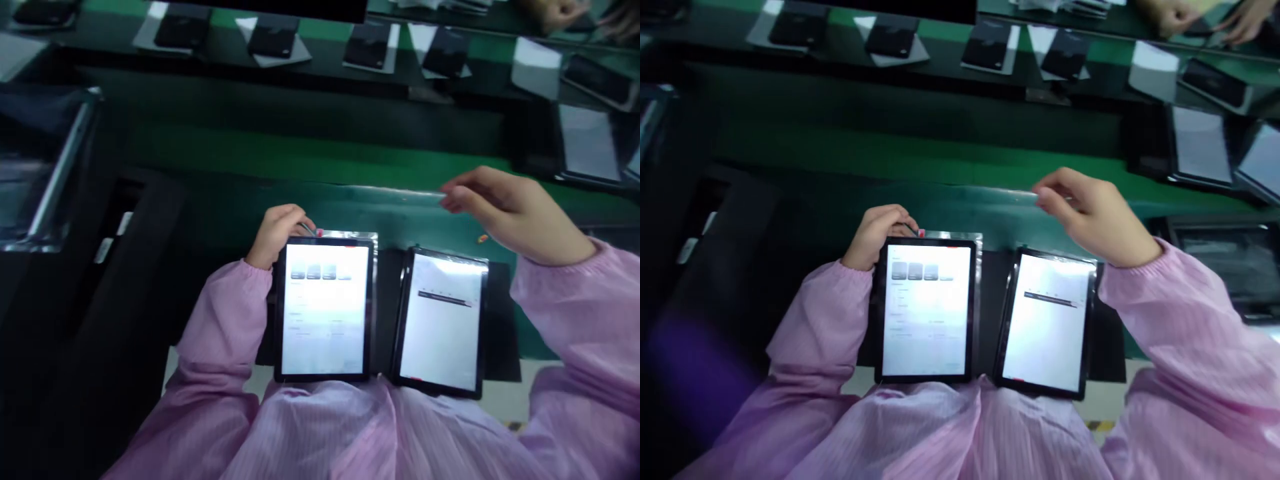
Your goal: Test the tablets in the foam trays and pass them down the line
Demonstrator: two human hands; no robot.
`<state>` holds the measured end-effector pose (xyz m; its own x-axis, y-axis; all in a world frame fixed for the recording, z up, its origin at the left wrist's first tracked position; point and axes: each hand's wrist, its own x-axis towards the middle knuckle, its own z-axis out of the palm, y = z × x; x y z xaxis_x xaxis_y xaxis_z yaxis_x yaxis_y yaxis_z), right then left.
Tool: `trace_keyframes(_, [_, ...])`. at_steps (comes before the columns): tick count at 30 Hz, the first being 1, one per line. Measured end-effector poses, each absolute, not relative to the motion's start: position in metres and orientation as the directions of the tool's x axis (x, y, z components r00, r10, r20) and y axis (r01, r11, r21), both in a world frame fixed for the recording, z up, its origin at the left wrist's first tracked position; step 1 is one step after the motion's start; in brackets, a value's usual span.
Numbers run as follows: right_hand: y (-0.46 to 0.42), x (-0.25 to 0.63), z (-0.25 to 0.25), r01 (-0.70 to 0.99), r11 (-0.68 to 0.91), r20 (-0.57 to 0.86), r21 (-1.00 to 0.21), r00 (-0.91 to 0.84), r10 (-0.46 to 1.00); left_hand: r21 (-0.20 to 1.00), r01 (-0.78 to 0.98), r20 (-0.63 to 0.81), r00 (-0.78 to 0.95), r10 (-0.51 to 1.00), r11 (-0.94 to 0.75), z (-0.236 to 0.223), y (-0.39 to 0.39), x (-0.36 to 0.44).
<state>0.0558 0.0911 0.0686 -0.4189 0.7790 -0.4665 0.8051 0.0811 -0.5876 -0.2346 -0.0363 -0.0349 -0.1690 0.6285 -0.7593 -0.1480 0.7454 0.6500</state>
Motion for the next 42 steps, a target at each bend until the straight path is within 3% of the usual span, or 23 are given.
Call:
trace_keyframes(3, [0.056, 0.158, 0.083, 0.934, -0.053, -0.441, -0.353, -0.116, 0.89, 0.639, 0.039, -0.738, -0.254, 0.626, 0.768, -0.048, -0.026, -0.233])
trace_keyframes(6, [0.007, 0.235, 0.082, 0.946, -0.261, -0.398, -0.193, 0.168, 0.902, 0.714, 0.452, -0.427, -0.324, 0.844, 0.534, -0.033, -0.008, -0.213])
trace_keyframes(8, [-0.016, 0.263, 0.072, 0.926, -0.33, -0.37, -0.183, 0.246, 0.896, 0.709, 0.642, -0.268, -0.134, 0.954, 0.29, -0.019, 0.007, -0.18])
trace_keyframes(9, [-0.021, 0.27, 0.064, 0.918, -0.342, -0.37, -0.202, 0.251, 0.894, 0.735, 0.65, -0.272, 0.018, 0.962, 0.196, -0.015, 0.015, -0.158])
trace_keyframes(12, [-0.01, 0.272, 0.031, 0.897, -0.334, -0.398, -0.291, 0.204, 0.894, 0.832, 0.533, -0.425, 0.434, 0.794, 0.154, -0.021, 0.032, -0.087])
trace_keyframes(16, [0.038, 0.259, -0.019, 0.877, -0.31, -0.462, -0.368, 0.118, 0.879, 0.817, 0.464, -0.572, 0.581, 0.579, 0.341, -0.05, 0.042, -0.032])
trace_keyframes(19, [0.065, 0.252, -0.044, 0.874, -0.329, -0.515, -0.357, 0.109, 0.85, 0.814, 0.444, -0.579, 0.565, 0.587, 0.375, -0.052, 0.043, -0.029])
trace_keyframes(23, [0.078, 0.253, -0.053, 0.842, -0.396, -0.591, -0.365, 0.119, 0.798, 0.832, 0.256, -0.549, 0.507, 0.665, 0.492, -0.021, 0.041, -0.04])
trace_keyframes(29, [0.07, 0.264, -0.022, 0.669, -0.508, -0.607, -0.542, 0.107, 0.788, 0.887, 0.152, -0.454, 0.459, 0.763, 0.437, 0.031, 0.03, -0.042])
trace_keyframes(32, [0.037, 0.251, 0.015, 0.444, -0.525, -0.499, -0.726, 0.185, 0.847, 0.878, 0.057, -0.471, 0.276, 0.837, 0.475, 0.048, 0.019, -0.033])
trace_keyframes(35, [-0.006, 0.22, 0.052, -0.007, -0.507, -0.485, -0.862, 0.303, 0.82, 0.877, -0.051, -0.469, 0.13, 0.874, 0.478, 0.065, 0.008, -0.023])
trace_keyframes(37, [-0.027, 0.198, 0.072, -0.145, -0.492, -0.508, -0.858, 0.37, 0.778, 0.91, -0.079, -0.402, 0.079, 0.912, 0.408, 0.077, 0.001, -0.019])
trace_keyframes(39, [-0.034, 0.181, 0.088, -0.17, -0.448, -0.475, -0.878, 0.425, 0.77, 0.967, -0.047, -0.248, 0.074, 0.966, 0.251, 0.092, -0.002, -0.021])
trace_keyframes(42, [-0.026, 0.172, 0.11, -0.145, -0.331, -0.361, -0.933, 0.419, 0.834, 0.999, 0.028, 0.034, 0.225, 0.974, -0.042, 0.119, 0.004, -0.031])
